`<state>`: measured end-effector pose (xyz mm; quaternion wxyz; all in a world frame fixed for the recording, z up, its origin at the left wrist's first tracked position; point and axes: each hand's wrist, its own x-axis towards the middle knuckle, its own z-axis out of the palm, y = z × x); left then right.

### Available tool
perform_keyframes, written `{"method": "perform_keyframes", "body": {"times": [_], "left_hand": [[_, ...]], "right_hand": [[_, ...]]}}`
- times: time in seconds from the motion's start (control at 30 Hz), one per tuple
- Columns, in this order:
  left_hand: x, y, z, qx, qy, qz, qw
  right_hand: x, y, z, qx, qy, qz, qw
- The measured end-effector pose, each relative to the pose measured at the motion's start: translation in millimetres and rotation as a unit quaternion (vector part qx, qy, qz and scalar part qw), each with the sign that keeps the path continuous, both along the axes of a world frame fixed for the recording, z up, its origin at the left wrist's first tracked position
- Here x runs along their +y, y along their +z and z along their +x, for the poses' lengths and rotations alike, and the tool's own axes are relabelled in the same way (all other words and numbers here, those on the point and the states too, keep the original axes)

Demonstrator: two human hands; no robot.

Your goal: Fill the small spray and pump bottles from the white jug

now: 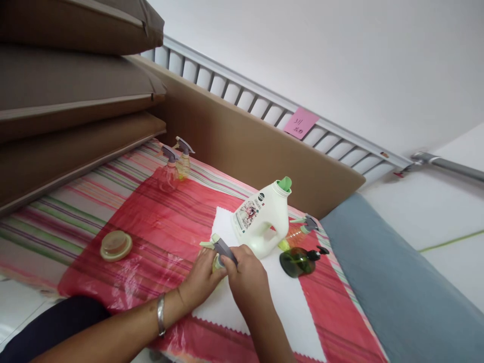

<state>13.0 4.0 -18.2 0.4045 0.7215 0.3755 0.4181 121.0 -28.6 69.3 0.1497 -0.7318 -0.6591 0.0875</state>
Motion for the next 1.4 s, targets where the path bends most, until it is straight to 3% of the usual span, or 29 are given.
{"method": "perform_keyframes", "body": {"times": [0.1,0.17,0.37,0.43,0.53,0.6,0.77,0.93,1.1,1.17,1.3,1.4], "left_hand": [[6.7,2.6,-4.7,-0.009,-0.102,0.001,0.995],[8.8,4.8,-5.6,-0.019,-0.136,-0.005,0.991],[-0.7,4.4,4.0,0.011,0.014,-0.021,1.000],[-0.6,3.0,3.6,-0.009,0.006,-0.035,0.999],[4.4,1.6,-0.5,-0.020,-0.077,-0.046,0.996],[6.7,0.5,-1.4,-0.036,-0.098,-0.048,0.993],[2.3,-3.9,5.0,-0.064,0.025,-0.067,0.995],[2.1,-2.8,2.8,-0.041,-0.073,-0.040,0.996],[0.3,-4.0,5.1,-0.064,0.040,-0.084,0.994],[-0.9,-4.3,4.7,-0.060,0.028,-0.081,0.995],[0.0,-0.2,1.7,-0.061,-0.059,-0.041,0.996],[-0.3,3.1,2.8,-0.063,0.000,-0.061,0.996]], "right_hand": [[-0.2,-0.6,2.2,-0.001,0.003,0.003,1.000],[-0.5,-1.4,4.4,0.003,0.005,0.004,1.000],[-0.6,-0.9,4.8,0.005,-0.003,0.001,1.000],[-0.6,-0.5,4.5,0.009,-0.005,-0.003,1.000],[-0.8,-0.9,5.0,0.009,-0.007,-0.005,1.000],[-1.2,-1.2,5.1,0.008,-0.007,-0.007,1.000],[-2.1,-0.4,4.2,0.025,-0.013,-0.010,1.000],[-3.2,-1.6,6.7,0.025,-0.015,-0.013,0.999],[-3.4,-2.7,6.1,0.016,-0.012,-0.012,1.000],[-3.4,-3.3,6.8,0.012,-0.010,-0.007,1.000],[-4.5,-4.5,9.1,0.018,-0.001,0.001,1.000],[-5.5,-3.5,7.9,0.022,0.005,0.006,1.000]]}}
